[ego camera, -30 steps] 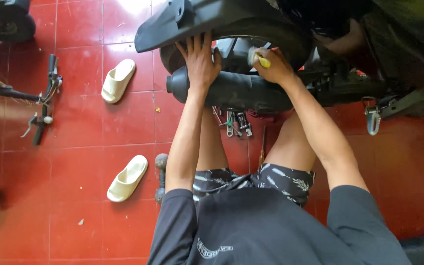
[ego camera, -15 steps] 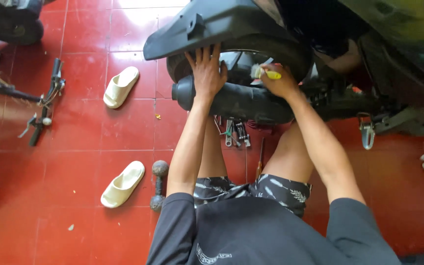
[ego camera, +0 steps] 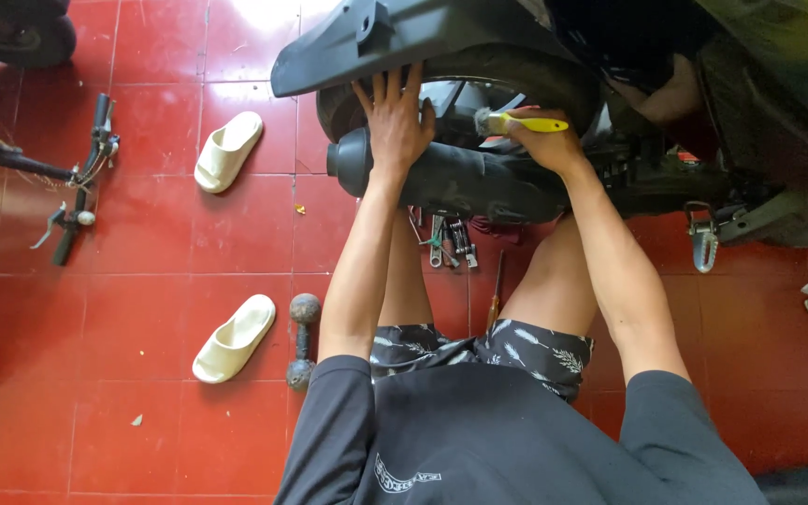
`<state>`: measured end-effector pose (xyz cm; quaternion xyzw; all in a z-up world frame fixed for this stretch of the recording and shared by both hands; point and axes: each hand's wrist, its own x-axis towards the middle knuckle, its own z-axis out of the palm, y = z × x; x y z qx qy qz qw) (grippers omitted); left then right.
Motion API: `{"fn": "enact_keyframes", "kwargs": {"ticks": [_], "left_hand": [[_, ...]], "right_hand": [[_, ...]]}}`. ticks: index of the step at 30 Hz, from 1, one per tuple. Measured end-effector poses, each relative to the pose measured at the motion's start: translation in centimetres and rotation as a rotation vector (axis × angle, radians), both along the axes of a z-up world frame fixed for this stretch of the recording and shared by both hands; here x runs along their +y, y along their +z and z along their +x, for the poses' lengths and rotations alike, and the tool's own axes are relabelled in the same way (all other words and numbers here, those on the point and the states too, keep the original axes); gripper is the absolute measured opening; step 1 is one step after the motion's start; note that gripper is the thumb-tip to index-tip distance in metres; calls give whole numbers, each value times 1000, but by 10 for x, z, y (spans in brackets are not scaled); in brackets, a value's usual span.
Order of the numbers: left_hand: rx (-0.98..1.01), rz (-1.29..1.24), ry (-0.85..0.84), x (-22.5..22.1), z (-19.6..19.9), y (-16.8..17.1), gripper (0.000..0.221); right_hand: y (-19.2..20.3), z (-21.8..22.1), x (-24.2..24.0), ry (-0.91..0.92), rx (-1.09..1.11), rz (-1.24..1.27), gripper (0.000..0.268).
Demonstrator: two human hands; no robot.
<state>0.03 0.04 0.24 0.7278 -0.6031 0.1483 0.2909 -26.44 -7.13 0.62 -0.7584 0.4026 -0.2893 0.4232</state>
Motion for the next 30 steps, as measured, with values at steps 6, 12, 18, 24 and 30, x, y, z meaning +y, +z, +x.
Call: {"fn": "enact_keyframes", "kwargs": {"ticks": [6, 12, 18, 24, 30], "left_hand": [[11, 6, -3, -2, -1, -3, 70], [15, 34, 6, -2, -1, -3, 71], [5, 48, 1, -1, -2, 0, 70], [-38, 81, 24, -3, -4, -3, 74], [6, 55, 4, 0, -3, -1, 74]], "right_hand": [[-5, 5, -2, 89, 31, -113, 27], [-12, 10, 6, 122, 98, -330, 27], [-15, 17, 8, 22, 133, -310, 26], [-32, 30, 10, -1, -1, -465, 23], [-22, 31, 21, -10, 116, -539, 21]]}}
